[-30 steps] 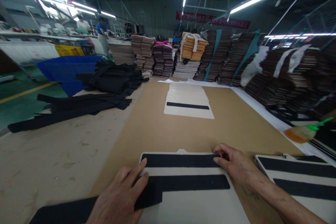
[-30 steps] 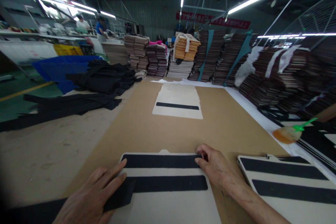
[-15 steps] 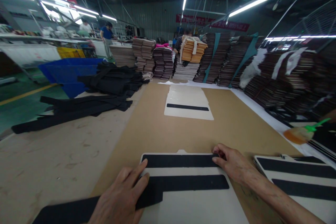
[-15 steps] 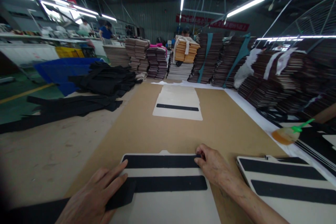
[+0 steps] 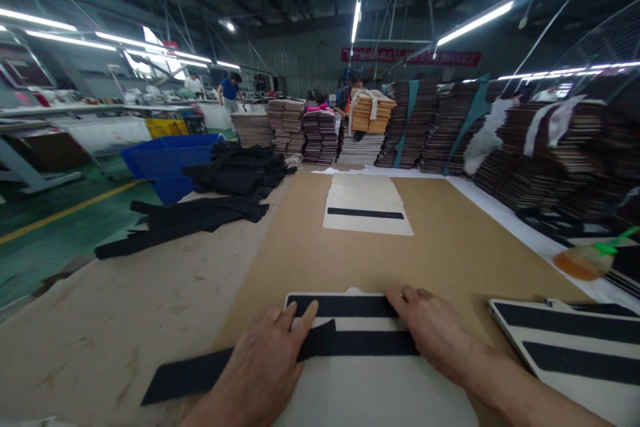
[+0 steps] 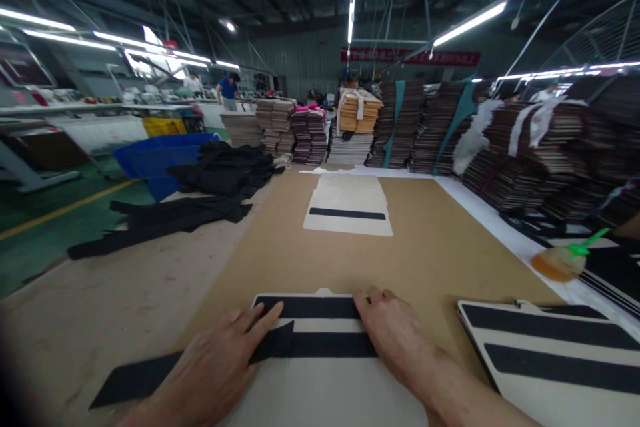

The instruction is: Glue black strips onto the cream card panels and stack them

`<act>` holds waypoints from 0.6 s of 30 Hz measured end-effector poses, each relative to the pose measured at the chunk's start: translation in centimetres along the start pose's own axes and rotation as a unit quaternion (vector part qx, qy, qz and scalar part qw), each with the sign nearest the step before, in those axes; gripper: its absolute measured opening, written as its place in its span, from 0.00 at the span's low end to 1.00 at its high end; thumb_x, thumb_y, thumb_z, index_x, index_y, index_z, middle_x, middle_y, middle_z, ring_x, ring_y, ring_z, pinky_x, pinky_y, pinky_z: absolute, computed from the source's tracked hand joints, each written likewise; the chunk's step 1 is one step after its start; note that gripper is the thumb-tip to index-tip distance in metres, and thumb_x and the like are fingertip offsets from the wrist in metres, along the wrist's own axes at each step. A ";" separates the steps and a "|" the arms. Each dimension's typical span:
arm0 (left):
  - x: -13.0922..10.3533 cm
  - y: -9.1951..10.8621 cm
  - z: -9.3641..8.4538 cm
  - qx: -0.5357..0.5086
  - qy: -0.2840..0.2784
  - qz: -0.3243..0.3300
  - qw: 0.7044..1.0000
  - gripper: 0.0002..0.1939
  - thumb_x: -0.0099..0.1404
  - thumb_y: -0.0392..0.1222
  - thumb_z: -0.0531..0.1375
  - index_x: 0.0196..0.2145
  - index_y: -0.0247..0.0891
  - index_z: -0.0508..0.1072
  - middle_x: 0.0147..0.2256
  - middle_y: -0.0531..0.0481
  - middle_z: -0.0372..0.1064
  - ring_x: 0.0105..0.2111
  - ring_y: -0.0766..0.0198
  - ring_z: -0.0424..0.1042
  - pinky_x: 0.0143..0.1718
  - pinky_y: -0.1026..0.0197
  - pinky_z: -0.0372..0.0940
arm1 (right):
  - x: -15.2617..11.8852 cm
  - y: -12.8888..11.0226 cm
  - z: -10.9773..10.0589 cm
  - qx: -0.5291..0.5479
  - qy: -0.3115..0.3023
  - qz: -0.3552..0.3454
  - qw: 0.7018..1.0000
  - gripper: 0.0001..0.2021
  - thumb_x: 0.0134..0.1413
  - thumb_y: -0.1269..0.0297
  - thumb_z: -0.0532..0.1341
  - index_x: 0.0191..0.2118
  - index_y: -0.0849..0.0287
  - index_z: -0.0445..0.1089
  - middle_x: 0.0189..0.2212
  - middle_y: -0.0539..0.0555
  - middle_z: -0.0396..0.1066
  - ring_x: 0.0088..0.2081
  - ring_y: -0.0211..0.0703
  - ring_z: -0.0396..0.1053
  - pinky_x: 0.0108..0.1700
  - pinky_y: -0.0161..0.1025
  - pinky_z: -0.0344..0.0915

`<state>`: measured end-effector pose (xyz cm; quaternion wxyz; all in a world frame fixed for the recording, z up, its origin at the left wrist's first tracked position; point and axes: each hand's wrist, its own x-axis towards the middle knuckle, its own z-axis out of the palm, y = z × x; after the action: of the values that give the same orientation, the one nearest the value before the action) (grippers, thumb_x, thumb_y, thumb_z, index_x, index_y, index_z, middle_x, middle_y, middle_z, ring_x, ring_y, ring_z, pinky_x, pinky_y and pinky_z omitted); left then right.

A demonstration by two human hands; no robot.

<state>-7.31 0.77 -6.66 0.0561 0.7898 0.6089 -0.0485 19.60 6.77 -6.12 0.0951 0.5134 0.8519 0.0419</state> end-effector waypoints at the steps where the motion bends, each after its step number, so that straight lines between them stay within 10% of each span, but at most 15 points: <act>1: 0.3 0.5 -0.5 0.018 -0.010 0.000 1.000 0.41 0.56 0.30 0.53 0.66 0.45 0.51 0.58 0.38 0.63 0.55 0.45 0.64 0.53 0.43 0.64 | -0.1 -0.8 -0.1 -0.039 0.005 -0.020 0.999 0.34 0.47 0.87 0.49 0.60 0.54 0.62 0.37 0.60 0.73 0.35 0.51 0.74 0.33 0.40 0.66; 4: 1.4 1.9 -1.6 0.052 -0.019 0.008 0.998 0.36 0.58 0.32 0.52 0.65 0.42 0.57 0.50 0.34 0.68 0.48 0.44 0.70 0.45 0.43 0.68 | -0.2 -2.5 -0.2 -0.125 0.008 -0.060 0.990 0.38 0.53 0.83 0.50 0.67 0.45 0.49 0.33 0.61 0.73 0.31 0.50 0.73 0.29 0.39 0.65; 18: -0.4 -0.7 1.0 0.012 0.013 -0.025 1.000 0.35 0.57 0.34 0.52 0.64 0.37 0.59 0.63 0.43 0.56 0.59 0.51 0.62 0.59 0.50 0.61 | -3.7 2.6 2.8 -0.049 0.053 0.019 0.997 0.34 0.49 0.85 0.49 0.62 0.57 0.61 0.50 0.62 0.69 0.47 0.53 0.69 0.42 0.46 0.73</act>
<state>-8.12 0.43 -7.63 0.0375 0.7757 0.6282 -0.0470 24.18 4.65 -8.00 0.0738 0.5208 0.8430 0.1128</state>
